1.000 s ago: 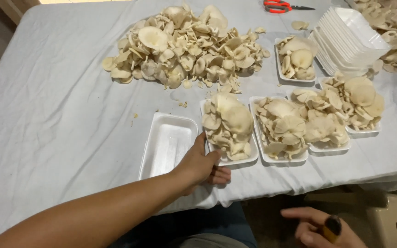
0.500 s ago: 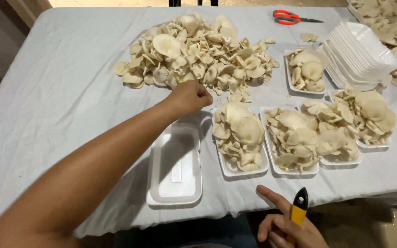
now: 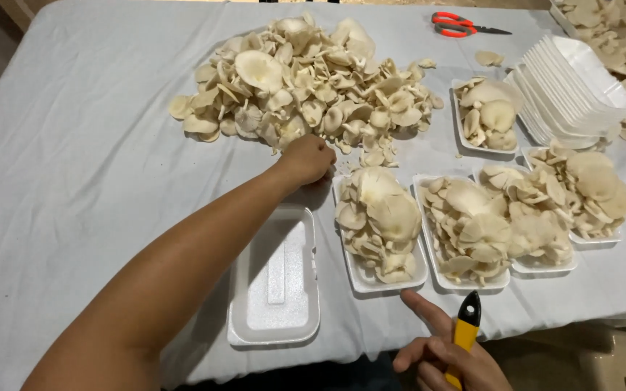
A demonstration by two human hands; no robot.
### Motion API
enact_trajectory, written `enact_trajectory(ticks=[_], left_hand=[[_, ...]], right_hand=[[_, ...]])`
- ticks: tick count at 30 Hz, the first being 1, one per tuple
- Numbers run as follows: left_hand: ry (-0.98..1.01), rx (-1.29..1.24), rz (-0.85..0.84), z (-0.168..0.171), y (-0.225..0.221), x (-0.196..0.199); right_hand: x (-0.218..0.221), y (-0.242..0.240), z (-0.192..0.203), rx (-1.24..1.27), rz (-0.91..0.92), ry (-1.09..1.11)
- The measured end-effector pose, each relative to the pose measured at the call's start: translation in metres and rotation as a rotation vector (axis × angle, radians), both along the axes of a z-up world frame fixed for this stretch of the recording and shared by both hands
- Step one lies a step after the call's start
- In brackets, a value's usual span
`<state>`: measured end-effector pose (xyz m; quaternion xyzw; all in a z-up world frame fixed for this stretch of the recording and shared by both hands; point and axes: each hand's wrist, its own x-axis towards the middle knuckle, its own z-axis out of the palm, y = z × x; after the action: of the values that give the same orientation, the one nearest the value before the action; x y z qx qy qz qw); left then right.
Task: The person cleans mushrooms by brushing them with a small brush and then places the mushrooms into styrofoam trays.
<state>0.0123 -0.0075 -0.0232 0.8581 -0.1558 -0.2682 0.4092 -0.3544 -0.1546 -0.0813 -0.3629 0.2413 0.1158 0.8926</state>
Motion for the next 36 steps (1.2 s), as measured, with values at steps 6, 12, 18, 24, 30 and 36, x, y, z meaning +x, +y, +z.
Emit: enact_trajectory(ticks=[6, 12, 18, 24, 30, 36], left_hand=[[0.033, -0.041, -0.195, 0.002, 0.005, -0.003], [0.088, -0.017, -0.049, 0.014, -0.001, -0.010], [-0.085, -0.031, -0.247, -0.010, -0.003, -0.004], [-0.140, -0.109, -0.298, -0.015, 0.003, -0.005], [-0.143, -0.117, -0.380, -0.013, 0.007, -0.007], [-0.213, -0.163, -0.353, -0.026, 0.010, -0.005]], right_hand=[[0.004, 0.004, 0.000, 0.003, -0.059, 0.015], [0.007, 0.005, 0.000, 0.019, -0.076, -0.030], [0.008, 0.011, 0.007, 0.024, -0.117, -0.008], [0.011, 0.014, 0.013, 0.000, -0.139, -0.022], [0.013, 0.011, 0.006, 0.016, -0.112, -0.157], [0.010, 0.013, 0.017, -0.007, -0.136, -0.128]])
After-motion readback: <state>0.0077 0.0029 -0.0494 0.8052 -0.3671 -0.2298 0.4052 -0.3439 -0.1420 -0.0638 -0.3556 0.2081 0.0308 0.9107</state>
